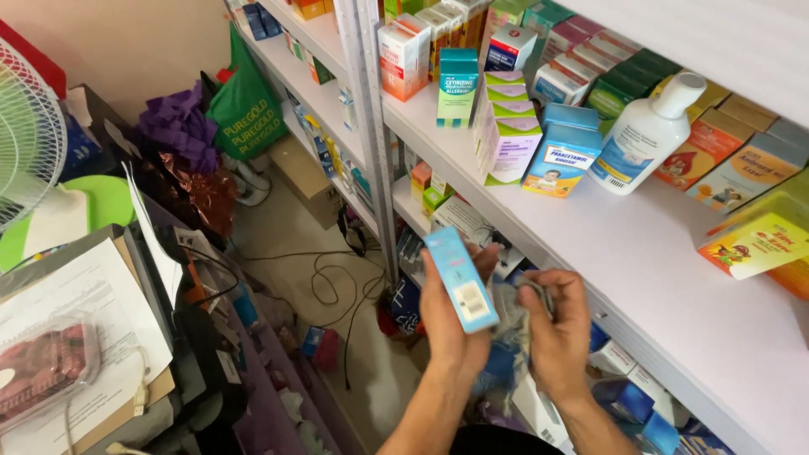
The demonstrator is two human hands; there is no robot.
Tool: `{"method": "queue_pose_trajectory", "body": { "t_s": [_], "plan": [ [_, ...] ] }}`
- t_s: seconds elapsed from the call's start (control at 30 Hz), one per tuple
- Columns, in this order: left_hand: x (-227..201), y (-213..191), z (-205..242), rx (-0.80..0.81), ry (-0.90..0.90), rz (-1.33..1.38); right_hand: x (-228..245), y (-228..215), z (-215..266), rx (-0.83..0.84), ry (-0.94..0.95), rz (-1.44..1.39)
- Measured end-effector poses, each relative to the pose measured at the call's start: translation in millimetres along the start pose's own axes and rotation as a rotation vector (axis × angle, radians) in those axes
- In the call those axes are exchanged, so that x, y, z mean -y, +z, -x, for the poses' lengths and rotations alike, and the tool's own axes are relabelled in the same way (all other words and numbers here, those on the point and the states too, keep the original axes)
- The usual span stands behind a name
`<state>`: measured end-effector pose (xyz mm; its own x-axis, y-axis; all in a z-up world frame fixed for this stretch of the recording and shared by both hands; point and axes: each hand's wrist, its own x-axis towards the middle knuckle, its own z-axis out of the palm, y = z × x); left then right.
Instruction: Cleaning medicine boxes with a cloth and organizing them on the pharmacy shelves.
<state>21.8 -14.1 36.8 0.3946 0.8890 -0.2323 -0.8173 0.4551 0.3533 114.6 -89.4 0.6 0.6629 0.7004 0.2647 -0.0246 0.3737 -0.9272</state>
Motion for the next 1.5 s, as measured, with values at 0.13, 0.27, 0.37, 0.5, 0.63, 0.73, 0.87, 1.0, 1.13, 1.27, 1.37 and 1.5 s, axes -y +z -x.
{"method": "queue_pose_trajectory", "body": {
  "t_s": [0.13,0.27,0.37,0.5,0.63,0.73,0.87,1.0,1.13,1.27,1.37,1.5],
  "plan": [
    [28,-11,9,0.083,-0.157,0.007,12,12,-20,0.096,-0.187,0.159],
    [34,-22,7,-0.048,-0.083,0.037,41,18,-31,0.218,-0.644,1.055],
    [24,-17,-1,-0.160,-0.057,-0.017,26,-4,-41,0.366,-0.451,0.903],
    [25,-18,-8,0.023,0.211,-0.318,58,-5,-46,0.564,-0.226,0.633],
    [18,-6,-10,0.140,0.423,-0.901,74,-13,-53,0.439,0.026,0.796],
    [14,5,-13,0.296,0.868,-1.171,84,-18,-63,0.407,-0.179,0.767],
    [19,20,-18,0.312,0.788,-1.390,85,-13,-77,0.163,-0.145,0.941],
    [34,19,-34,0.340,0.824,-1.454,58,-20,-86,0.079,-0.265,1.007],
    [45,19,-50,0.318,0.848,-1.472,55,-14,-90,0.057,-0.298,0.960],
    [53,24,-63,0.287,0.894,-1.450,47,-14,-100,0.044,-0.346,0.974],
    [57,25,-74,0.249,0.904,-1.464,41,-14,-108,0.026,-0.357,0.984],
    [60,26,-81,0.228,0.886,-1.475,35,-14,-114,-0.010,-0.303,0.986]
  ]
}}
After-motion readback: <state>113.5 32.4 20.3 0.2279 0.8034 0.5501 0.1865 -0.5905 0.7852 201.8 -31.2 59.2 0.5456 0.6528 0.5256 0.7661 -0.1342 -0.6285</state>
